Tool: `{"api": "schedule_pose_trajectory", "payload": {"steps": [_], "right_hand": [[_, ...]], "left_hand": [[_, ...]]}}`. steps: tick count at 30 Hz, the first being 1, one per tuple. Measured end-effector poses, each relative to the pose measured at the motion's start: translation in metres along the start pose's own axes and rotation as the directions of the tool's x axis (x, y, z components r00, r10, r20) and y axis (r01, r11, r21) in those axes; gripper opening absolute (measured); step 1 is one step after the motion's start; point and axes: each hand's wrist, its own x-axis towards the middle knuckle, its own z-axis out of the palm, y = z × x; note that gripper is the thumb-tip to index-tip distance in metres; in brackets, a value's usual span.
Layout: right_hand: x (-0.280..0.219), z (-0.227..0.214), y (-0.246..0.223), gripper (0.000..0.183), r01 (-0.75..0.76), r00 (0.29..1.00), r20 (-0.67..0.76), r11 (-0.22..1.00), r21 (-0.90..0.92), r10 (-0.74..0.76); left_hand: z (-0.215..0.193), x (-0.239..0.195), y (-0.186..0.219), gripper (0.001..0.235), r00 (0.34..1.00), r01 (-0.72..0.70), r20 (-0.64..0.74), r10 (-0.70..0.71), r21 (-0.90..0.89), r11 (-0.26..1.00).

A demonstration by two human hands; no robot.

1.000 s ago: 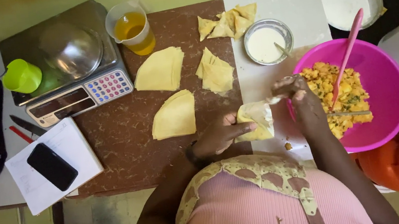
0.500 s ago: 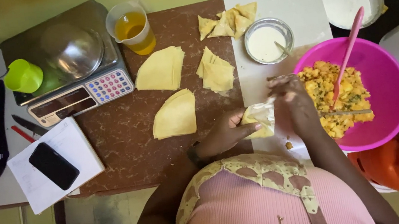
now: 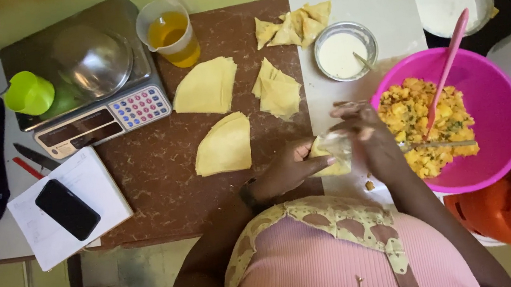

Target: The person folds triangular pastry sheets into cones, fills them with a yellow spiced mixture using a spoon, then seals the edges to form samosas. The process repeats with multiple pastry sheets and filling scoops.

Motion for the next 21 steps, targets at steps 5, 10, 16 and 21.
{"api": "schedule_pose_trajectory", "payload": {"steps": [5, 10, 16, 21], "right_hand": [[0.004, 0.004, -0.015, 0.046, -0.062, 0.986, -0.159, 0.996, -0.056, 0.053], [-0.005, 0.006, -0.014, 0.038, -0.293, 0.835, -0.284, 0.818, 0.495, 0.471], [-0.009, 0.004, 0.005, 0.05, -0.347, 0.837, -0.302, 0.869, 0.352, 0.456], [-0.018, 0.028, -0.014, 0.024, -0.08, 0.962, -0.272, 0.944, -0.321, -0.011]], "left_hand": [[0.002, 0.0, 0.001, 0.037, 1.0, 0.006, -0.019, -0.007, -0.046, 0.999], [-0.001, -0.001, -0.009, 0.048, 0.995, 0.027, -0.092, -0.044, -0.18, 0.983], [-0.005, 0.004, -0.024, 0.07, 0.998, -0.023, -0.063, 0.009, -0.225, 0.974], [-0.054, 0.02, -0.116, 0.056, 0.994, -0.012, -0.105, -0.032, -0.394, 0.919]]}}
